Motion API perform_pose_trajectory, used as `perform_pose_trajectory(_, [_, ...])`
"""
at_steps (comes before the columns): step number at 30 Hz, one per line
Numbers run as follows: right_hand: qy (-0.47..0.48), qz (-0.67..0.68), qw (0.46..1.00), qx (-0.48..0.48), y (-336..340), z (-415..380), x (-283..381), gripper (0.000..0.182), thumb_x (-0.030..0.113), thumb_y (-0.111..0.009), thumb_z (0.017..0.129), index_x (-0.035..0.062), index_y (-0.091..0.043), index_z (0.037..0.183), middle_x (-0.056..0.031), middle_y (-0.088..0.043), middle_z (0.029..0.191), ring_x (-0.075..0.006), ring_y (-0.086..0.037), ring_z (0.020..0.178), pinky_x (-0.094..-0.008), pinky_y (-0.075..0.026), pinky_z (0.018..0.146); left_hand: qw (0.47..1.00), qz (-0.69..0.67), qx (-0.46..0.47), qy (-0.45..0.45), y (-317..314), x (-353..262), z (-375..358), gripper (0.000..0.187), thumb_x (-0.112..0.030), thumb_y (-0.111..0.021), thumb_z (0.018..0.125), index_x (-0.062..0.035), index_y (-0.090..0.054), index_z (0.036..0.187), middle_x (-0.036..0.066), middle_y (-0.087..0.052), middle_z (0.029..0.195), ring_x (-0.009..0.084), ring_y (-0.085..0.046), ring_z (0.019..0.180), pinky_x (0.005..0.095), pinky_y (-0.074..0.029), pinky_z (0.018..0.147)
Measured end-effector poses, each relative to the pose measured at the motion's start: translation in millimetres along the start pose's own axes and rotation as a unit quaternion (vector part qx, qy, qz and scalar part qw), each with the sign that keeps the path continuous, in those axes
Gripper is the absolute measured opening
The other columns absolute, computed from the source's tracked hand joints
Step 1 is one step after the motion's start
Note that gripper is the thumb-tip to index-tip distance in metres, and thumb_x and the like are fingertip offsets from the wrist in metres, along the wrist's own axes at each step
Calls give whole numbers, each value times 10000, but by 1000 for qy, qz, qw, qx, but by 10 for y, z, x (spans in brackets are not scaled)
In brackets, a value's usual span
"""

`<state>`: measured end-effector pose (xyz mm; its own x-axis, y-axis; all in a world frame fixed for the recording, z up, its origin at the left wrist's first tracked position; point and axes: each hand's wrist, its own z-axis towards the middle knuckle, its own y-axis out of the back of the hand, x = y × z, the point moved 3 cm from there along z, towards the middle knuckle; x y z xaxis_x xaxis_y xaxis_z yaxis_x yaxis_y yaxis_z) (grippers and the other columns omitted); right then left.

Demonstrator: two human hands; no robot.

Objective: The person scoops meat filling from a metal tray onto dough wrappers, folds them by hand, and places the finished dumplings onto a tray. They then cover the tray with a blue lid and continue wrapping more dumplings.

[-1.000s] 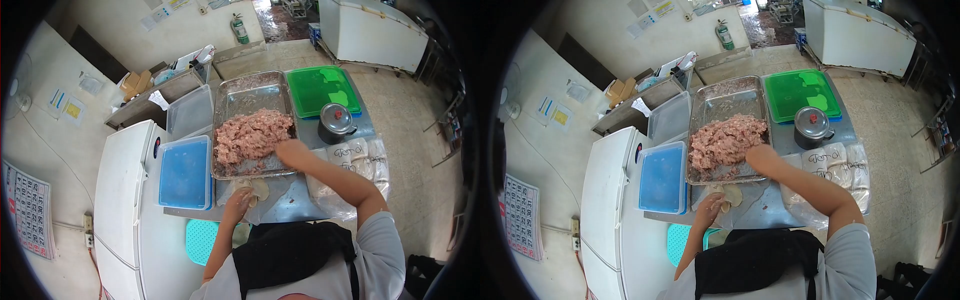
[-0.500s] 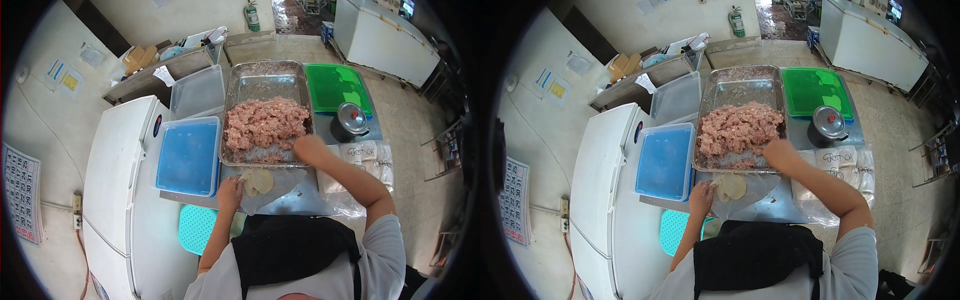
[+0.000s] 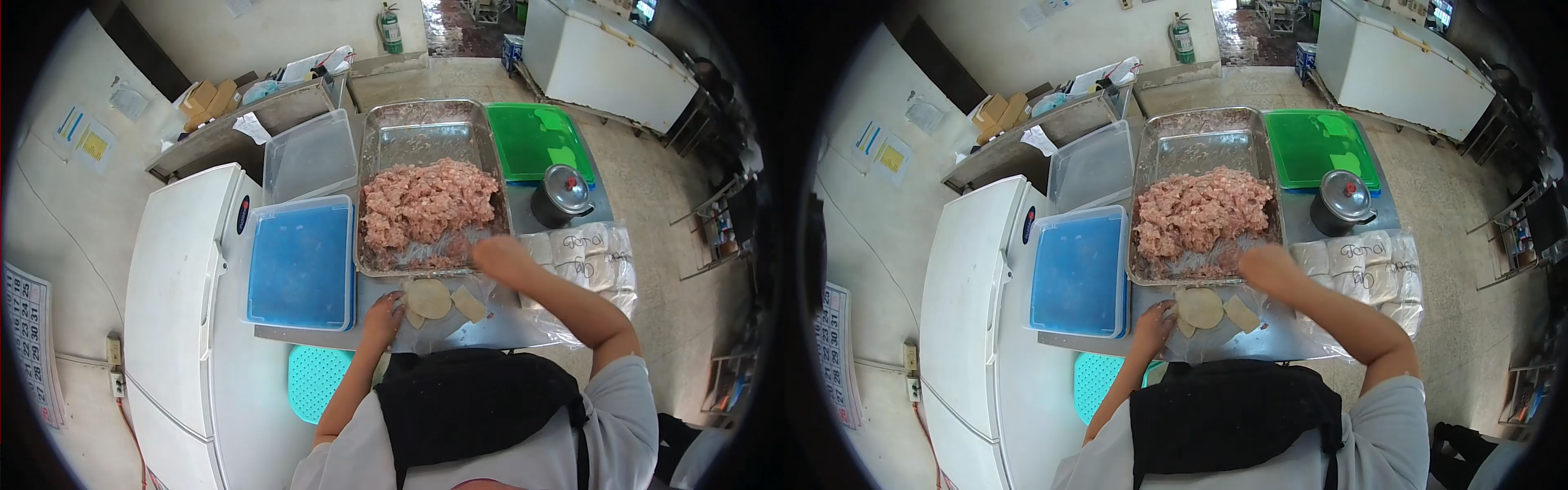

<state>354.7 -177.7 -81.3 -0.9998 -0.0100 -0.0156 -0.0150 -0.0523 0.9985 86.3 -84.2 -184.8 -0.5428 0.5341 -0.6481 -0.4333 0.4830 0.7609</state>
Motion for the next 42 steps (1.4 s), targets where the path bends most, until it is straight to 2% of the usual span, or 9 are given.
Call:
perform_pose_trajectory(7, [20, 11, 1000, 16, 425, -72, -279, 143, 136, -582, 767, 49, -671, 696, -137, -656, 705, -311, -669, 678, -419, -533, 584, 983, -167, -30, -69, 387, -632, 0, 356, -141, -669, 806, -79, -622, 1154, 179, -629, 1089, 358, -581, 1049, 409, -472, 876])
perform_pose_trajectory(12, [-41, 132, 990, -2, 688, -276, -28, 214, 238, -552, 887, 45, -645, 872, -156, -650, 786, -346, -652, 759, -463, -523, 658, 978, 123, -150, -76, 513, -495, -220, 349, -120, -695, 765, -65, -626, 1102, 163, -587, 1042, 353, -555, 993, 442, -449, 869])
perform_pose_trajectory(14, [-11, 309, 944, 117, 272, -388, 159, 334, 358, -558, 908, 43, -588, 1016, -211, -629, 893, -385, -629, 868, -487, -510, 743, 984, 75, -112, -115, 338, -542, -193, 366, -121, -704, 756, -65, -618, 1107, 163, -581, 1059, 356, -548, 1004, 446, -444, 873])
perform_pose_trajectory(17, [-60, 370, 921, 109, -295, -497, 348, 438, 403, -607, 864, 36, -558, 1099, -242, -591, 1037, -419, -603, 938, -505, -489, 827, 988, -7, -38, -149, -178, -591, -74, 393, -136, -719, 738, -88, -613, 1114, 146, -574, 1070, 349, -531, 1036, 443, -429, 893])
perform_pose_trajectory(23, [-153, 273, 948, 60, -615, -471, 642, 508, 337, -662, 810, 55, -531, 1212, -213, -520, 1185, -402, -612, 935, -460, -520, 801, 990, 84, 6, -109, -242, -542, -244, 448, -212, -759, 707, -120, -619, 1122, 111, -553, 1094, 341, -501, 1065, 445, -399, 913])
perform_pose_trajectory(31, [-37, 321, 946, 20, -319, -613, 341, 482, 253, -682, 758, 28, -556, 1166, -153, -575, 1032, -341, -629, 897, -416, -525, 766, 991, 90, -7, -98, -177, -542, -191, 508, -286, -782, 706, -128, -615, 1159, 137, -543, 1116, 356, -478, 1089, 469, -366, 945])
perform_pose_trajectory(34, [-6, 398, 917, -8, 75, -483, 425, 453, 278, -691, 788, 13, -581, 1140, -156, -586, 998, -336, -619, 875, -410, -510, 750, 987, -34, -20, -156, -131, -476, -186, 441, -226, -734, 766, -101, -605, 1169, 156, -551, 1160, 365, -486, 1117, 457, -373, 968])
perform_pose_trajectory(36, [11, 446, 895, -22, 93, -304, 548, 446, 296, -702, 803, 6, -595, 1124, -161, -592, 978, -335, -611, 865, -409, -499, 738, 971, -234, -46, -27, -50, -324, -183, 375, -92, -631, 810, -51, -575, 1178, 170, -558, 1192, 362, -516, 1133, 416, -408, 970])
perform_pose_trajectory(42, [13, 398, 915, -65, 37, -167, 314, 417, 354, -689, 829, 28, -624, 1081, -150, -607, 892, -331, -606, 820, -396, -491, 728, 983, -157, -91, -12, 75, -121, -265, 398, -8, -530, 824, -10, -535, 1222, 208, -565, 1189, 382, -537, 1110, 411, -428, 957])
